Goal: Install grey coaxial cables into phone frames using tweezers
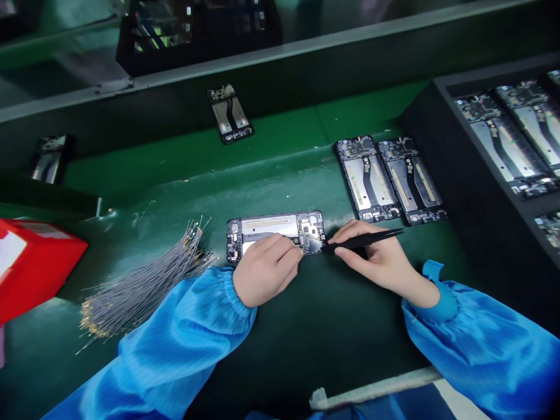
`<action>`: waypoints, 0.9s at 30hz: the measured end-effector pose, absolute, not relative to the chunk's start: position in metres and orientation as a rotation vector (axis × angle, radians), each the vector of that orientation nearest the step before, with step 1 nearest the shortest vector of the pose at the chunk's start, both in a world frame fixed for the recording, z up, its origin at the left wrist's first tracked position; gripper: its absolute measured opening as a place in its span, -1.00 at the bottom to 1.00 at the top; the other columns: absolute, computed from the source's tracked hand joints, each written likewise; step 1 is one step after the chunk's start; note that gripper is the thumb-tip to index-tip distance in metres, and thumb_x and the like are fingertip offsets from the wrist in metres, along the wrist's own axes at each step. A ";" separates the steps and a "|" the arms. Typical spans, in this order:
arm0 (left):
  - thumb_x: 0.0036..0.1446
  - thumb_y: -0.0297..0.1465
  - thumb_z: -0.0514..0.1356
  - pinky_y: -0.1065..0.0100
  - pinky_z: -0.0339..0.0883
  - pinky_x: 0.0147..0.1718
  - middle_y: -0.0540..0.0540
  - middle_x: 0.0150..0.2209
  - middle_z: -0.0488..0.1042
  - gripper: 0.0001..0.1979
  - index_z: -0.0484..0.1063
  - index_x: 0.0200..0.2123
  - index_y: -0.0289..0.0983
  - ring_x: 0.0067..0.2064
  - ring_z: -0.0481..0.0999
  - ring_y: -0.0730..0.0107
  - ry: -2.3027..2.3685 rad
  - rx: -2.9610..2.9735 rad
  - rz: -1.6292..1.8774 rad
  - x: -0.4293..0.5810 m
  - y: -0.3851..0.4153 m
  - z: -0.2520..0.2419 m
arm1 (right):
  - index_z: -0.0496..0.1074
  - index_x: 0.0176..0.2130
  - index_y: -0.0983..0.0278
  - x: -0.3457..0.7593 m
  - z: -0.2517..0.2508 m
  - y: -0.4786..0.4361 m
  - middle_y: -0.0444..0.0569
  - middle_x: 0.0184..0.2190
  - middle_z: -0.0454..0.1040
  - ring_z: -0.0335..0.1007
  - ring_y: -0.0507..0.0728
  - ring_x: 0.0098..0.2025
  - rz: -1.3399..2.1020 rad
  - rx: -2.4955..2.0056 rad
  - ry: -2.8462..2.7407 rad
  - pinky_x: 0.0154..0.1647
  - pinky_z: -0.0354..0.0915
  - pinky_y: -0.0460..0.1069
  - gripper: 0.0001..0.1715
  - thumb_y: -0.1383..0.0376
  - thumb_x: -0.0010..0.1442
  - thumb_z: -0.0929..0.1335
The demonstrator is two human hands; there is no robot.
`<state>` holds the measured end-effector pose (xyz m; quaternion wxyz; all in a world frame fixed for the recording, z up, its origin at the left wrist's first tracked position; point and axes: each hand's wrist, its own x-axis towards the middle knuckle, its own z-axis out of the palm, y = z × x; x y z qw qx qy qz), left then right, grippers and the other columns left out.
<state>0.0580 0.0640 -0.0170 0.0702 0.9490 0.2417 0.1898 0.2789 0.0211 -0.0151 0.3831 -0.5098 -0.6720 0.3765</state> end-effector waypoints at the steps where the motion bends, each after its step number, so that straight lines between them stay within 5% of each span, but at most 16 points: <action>1: 0.14 -0.50 0.03 0.37 0.27 -0.41 -0.07 -0.46 0.36 -0.87 0.37 -0.38 -0.33 -0.38 0.29 0.38 0.727 2.855 0.574 0.058 0.064 -0.017 | 0.36 -0.29 0.23 0.279 -0.015 0.021 -0.03 -0.34 0.42 0.38 0.13 -0.26 0.958 -1.302 -1.717 -0.27 0.33 0.06 -0.87 0.39 0.07 0.33; 19: 0.18 -0.46 -0.02 0.37 0.23 -0.43 -0.08 -0.44 0.34 -0.80 0.38 -0.38 -0.32 -0.39 0.28 0.37 0.752 2.839 0.449 0.068 0.065 -0.011 | 0.30 -0.27 0.24 0.272 -0.007 0.019 -0.02 -0.36 0.36 0.31 0.09 -0.30 0.745 -1.112 -2.031 -0.31 0.31 0.03 -0.85 0.44 0.11 0.27; 27: 0.18 -0.48 -0.05 0.36 0.27 -0.37 -0.08 -0.41 0.34 -0.80 0.37 -0.33 -0.32 -0.36 0.31 0.37 0.838 2.741 0.461 0.072 0.069 -0.016 | 0.30 -0.27 0.23 0.276 -0.007 0.052 0.08 0.04 0.10 0.18 0.17 0.03 0.582 -1.128 -2.222 -0.02 0.24 0.14 -0.89 0.39 0.15 0.23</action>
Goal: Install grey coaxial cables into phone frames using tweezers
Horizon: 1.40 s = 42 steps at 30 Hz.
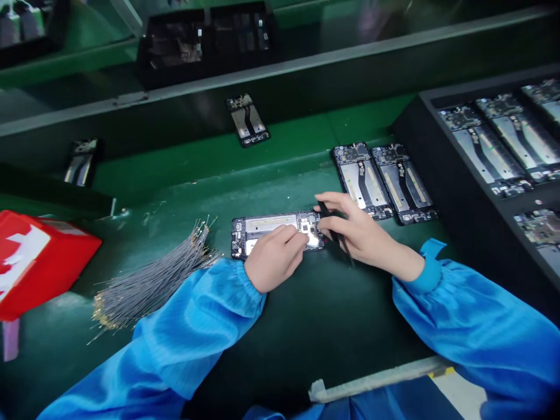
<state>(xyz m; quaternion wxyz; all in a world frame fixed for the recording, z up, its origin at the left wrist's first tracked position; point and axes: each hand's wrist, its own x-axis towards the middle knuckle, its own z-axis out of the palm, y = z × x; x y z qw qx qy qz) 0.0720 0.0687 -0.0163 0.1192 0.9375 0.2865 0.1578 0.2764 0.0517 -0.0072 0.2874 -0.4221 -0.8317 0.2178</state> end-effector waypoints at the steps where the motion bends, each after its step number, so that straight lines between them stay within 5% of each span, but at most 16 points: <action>1: 0.18 -0.48 -0.05 0.36 0.28 -0.37 -0.09 -0.41 0.34 -0.80 0.37 -0.33 -0.32 -0.35 0.31 0.37 0.850 2.736 0.460 0.072 0.069 -0.016 | 0.27 -0.29 0.24 0.275 -0.008 0.054 0.10 0.09 0.06 0.11 0.22 0.09 0.582 -1.126 -2.278 0.01 0.21 0.18 -0.92 0.38 0.13 0.25; 4: 0.17 -0.50 -0.04 0.35 0.29 -0.36 -0.09 -0.40 0.34 -0.80 0.37 -0.32 -0.32 -0.35 0.32 0.36 0.866 2.730 0.465 0.074 0.068 -0.016 | 0.19 -0.30 0.24 0.272 -0.010 0.057 0.15 0.09 0.06 0.02 0.28 0.15 0.663 -1.140 -2.380 -0.02 0.23 0.20 -0.83 0.36 0.06 0.30; 16: 0.15 -0.51 -0.04 0.39 0.28 -0.39 -0.06 -0.42 0.34 -0.73 0.40 -0.17 -0.29 -0.37 0.33 0.42 0.696 2.630 0.550 0.067 0.064 -0.018 | 0.15 -0.31 0.24 0.273 -0.008 0.056 0.12 0.08 0.08 0.28 0.16 -0.12 0.749 -1.158 -2.381 -0.23 0.29 0.04 -0.78 0.47 0.01 0.26; 42: 0.17 -0.51 -0.05 0.41 0.27 -0.36 -0.06 -0.40 0.32 -0.70 0.41 -0.11 -0.25 -0.37 0.29 0.44 0.476 2.727 0.490 0.041 0.081 -0.018 | 0.08 -0.36 0.23 0.269 -0.002 0.065 0.05 -0.10 0.11 0.11 0.17 -0.08 0.844 -1.176 -2.407 -0.11 0.22 0.09 -0.74 0.44 -0.01 0.29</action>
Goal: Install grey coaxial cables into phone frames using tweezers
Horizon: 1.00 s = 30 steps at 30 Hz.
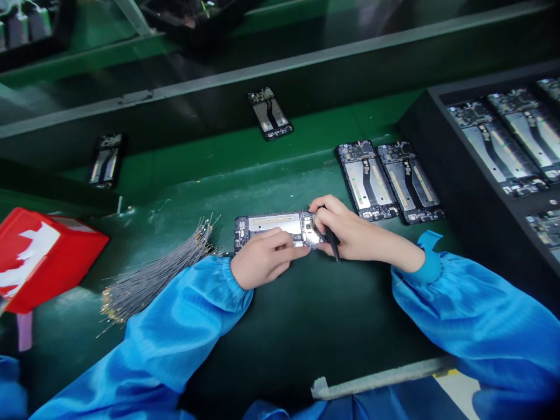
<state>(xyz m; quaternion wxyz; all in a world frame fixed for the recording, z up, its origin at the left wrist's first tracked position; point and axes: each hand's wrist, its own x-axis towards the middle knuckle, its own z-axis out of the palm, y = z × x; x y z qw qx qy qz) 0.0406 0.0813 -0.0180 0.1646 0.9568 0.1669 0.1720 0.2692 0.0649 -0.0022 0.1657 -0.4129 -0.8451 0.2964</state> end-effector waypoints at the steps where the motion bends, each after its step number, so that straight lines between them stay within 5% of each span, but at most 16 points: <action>1: 0.17 -0.51 -0.05 0.41 0.27 -0.37 -0.06 -0.40 0.31 -0.69 0.41 -0.11 -0.25 -0.38 0.28 0.44 0.475 2.727 0.494 0.040 0.081 -0.019 | 0.08 -0.36 0.23 0.269 -0.002 0.066 0.06 -0.11 0.11 0.10 0.18 -0.08 0.843 -1.183 -2.409 -0.11 0.21 0.10 -0.74 0.43 0.00 0.30; 30: 0.11 -0.54 -0.03 0.40 0.27 -0.37 -0.08 -0.40 0.37 -0.74 0.43 -0.24 -0.31 -0.37 0.31 0.41 0.548 2.615 0.551 0.045 0.080 -0.018 | 0.08 -0.39 0.24 0.249 0.008 0.077 0.03 -0.19 0.13 0.01 0.17 -0.20 0.654 -1.369 -2.640 -0.22 0.05 0.04 -0.77 0.34 -0.01 0.30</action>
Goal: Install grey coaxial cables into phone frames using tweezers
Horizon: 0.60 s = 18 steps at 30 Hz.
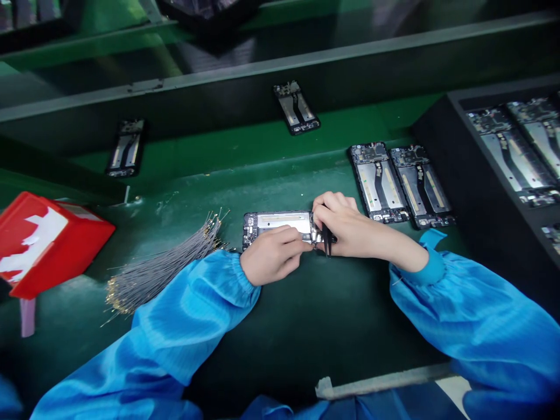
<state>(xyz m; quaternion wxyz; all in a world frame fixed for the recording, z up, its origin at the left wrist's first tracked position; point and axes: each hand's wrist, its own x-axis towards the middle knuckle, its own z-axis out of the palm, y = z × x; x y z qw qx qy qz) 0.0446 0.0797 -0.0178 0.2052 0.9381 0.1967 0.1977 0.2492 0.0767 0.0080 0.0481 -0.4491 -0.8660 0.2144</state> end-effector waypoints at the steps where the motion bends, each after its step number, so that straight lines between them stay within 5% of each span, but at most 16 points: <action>1: 0.10 -0.54 -0.02 0.41 0.27 -0.37 -0.08 -0.41 0.38 -0.76 0.43 -0.26 -0.32 -0.37 0.32 0.42 0.560 2.575 0.572 0.045 0.080 -0.017 | 0.08 -0.39 0.24 0.249 0.008 0.077 0.03 -0.19 0.13 0.01 0.17 -0.21 0.659 -1.368 -2.645 -0.22 0.05 0.04 -0.77 0.34 -0.01 0.30; 18: 0.05 -0.55 0.01 0.44 0.27 -0.36 -0.07 -0.40 0.41 -0.78 0.45 -0.34 -0.29 -0.36 0.36 0.44 0.546 2.482 0.592 0.045 0.081 -0.018 | 0.15 -0.37 0.24 0.243 0.010 0.089 0.00 -0.22 0.16 0.03 0.16 -0.24 0.640 -1.410 -2.734 -0.32 -0.03 0.00 -0.70 0.17 -0.03 0.34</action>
